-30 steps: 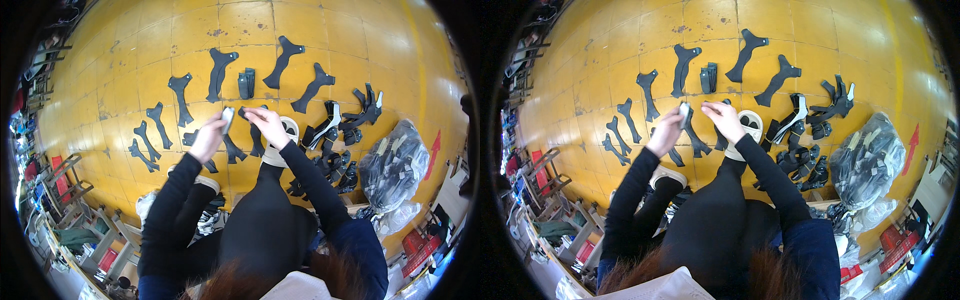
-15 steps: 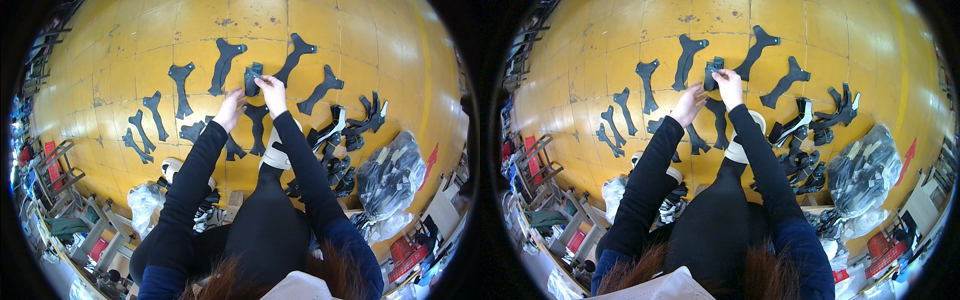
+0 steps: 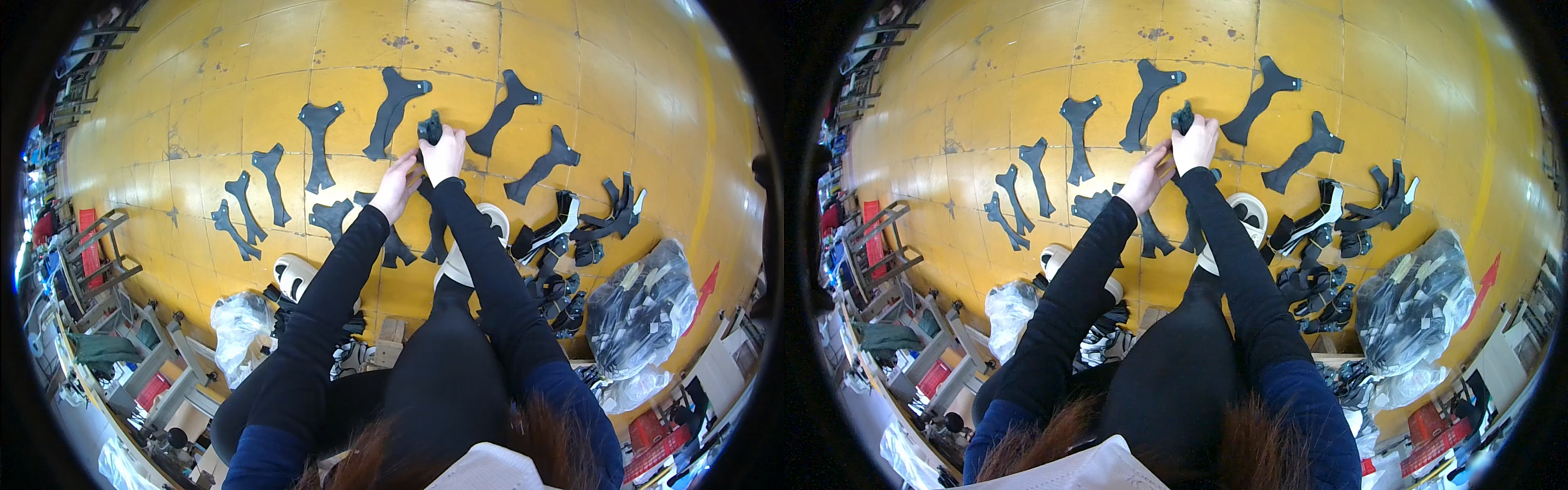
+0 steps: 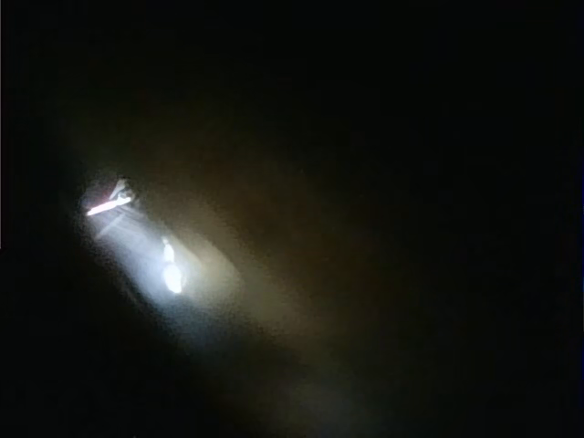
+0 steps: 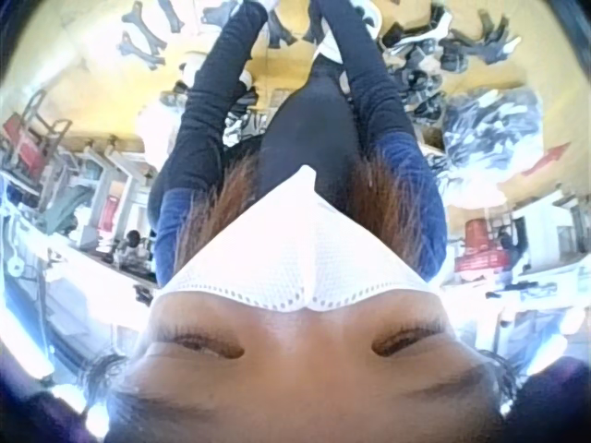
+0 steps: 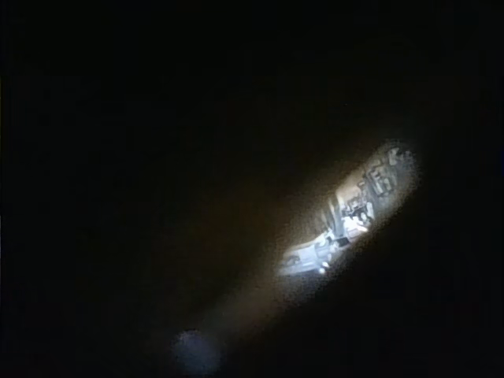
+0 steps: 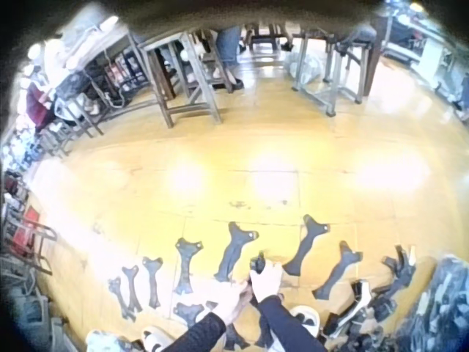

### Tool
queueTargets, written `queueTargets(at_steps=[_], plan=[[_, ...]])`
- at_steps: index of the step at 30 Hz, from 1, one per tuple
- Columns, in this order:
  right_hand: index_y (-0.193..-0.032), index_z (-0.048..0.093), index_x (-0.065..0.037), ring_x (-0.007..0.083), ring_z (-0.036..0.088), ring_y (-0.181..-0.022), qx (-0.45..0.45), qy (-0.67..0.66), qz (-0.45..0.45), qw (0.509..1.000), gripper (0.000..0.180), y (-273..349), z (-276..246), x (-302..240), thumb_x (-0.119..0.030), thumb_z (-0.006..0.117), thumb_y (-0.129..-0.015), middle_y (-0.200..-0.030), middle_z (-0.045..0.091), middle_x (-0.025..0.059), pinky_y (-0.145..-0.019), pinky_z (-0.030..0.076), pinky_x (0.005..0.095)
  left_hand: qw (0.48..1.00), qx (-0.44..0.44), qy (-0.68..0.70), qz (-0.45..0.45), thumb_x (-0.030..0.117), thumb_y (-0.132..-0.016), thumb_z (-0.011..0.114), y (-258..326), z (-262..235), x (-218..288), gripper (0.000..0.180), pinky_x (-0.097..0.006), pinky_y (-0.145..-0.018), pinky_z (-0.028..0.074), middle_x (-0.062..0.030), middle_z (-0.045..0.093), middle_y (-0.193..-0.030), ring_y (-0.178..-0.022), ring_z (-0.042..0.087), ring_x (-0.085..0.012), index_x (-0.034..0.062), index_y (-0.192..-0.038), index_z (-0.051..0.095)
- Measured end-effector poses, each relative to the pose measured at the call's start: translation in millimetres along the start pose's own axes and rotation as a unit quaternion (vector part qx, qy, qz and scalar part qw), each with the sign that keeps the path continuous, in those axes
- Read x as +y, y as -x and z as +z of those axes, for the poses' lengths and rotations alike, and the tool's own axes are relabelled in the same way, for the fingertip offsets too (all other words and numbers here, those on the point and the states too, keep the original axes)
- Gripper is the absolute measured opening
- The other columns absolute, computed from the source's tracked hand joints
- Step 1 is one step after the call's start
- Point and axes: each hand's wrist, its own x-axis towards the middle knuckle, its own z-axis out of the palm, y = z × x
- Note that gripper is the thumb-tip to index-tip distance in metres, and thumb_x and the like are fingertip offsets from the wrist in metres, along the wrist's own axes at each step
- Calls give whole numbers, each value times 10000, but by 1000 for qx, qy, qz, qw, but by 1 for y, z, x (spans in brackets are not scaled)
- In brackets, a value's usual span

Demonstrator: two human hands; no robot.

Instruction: The person sits on the factory floor and gathers black plastic shoe parts, aligns them into stacks, and secures each stack with a rubber band. The person repeats this process for multiple piles of parts.

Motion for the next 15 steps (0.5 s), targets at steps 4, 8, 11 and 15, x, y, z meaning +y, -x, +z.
queueTargets(at_steps=[4, 8, 11, 15], plan=[[-1117, 549, 71, 410, 491, -1103, -20, 60, -135, 989, 455, 9, -10, -13, -75, 723, -722, -1199, 459, 227, -944, 438, 441, 1000, 23, 3, 9, 302, -1001, 454, 13, -9, -2, 492, -391, -1100, 300, -65, 416, -1436, -1290, 420, -218, 91, -1436, 365], [-1153, 544, 51, 414, 468, -1106, -24, 67, -124, 990, 481, 9, -11, 1, -80, 728, -729, -1194, 437, 241, -958, 424, 439, 999, 34, 40, 3, 287, -998, 460, 33, -18, -5, 468, -373, -1085, 315, -72, 435, -1425, -1290, 429, -229, 92, -1417, 386], [-1174, 551, 22, 403, 471, -1090, -31, 60, -129, 989, 489, 13, -9, 6, -93, 733, -736, -1174, 446, 237, -955, 420, 439, 996, 55, 63, -7, 275, -993, 470, 43, -23, -13, 415, -352, -1048, 345, -60, 484, -1380, -1243, 464, -213, 98, -1367, 432], [-1206, 563, -35, 389, 477, -1063, -8, 92, -125, 988, 501, 25, -4, -3, -120, 743, -747, -1131, 479, 222, -933, 421, 445, 993, 78, 87, -10, 269, -985, 488, 52, -28, -24, 387, -336, -1019, 364, -47, 522, -1337, -1188, 496, -196, 109, -1337, 457]])
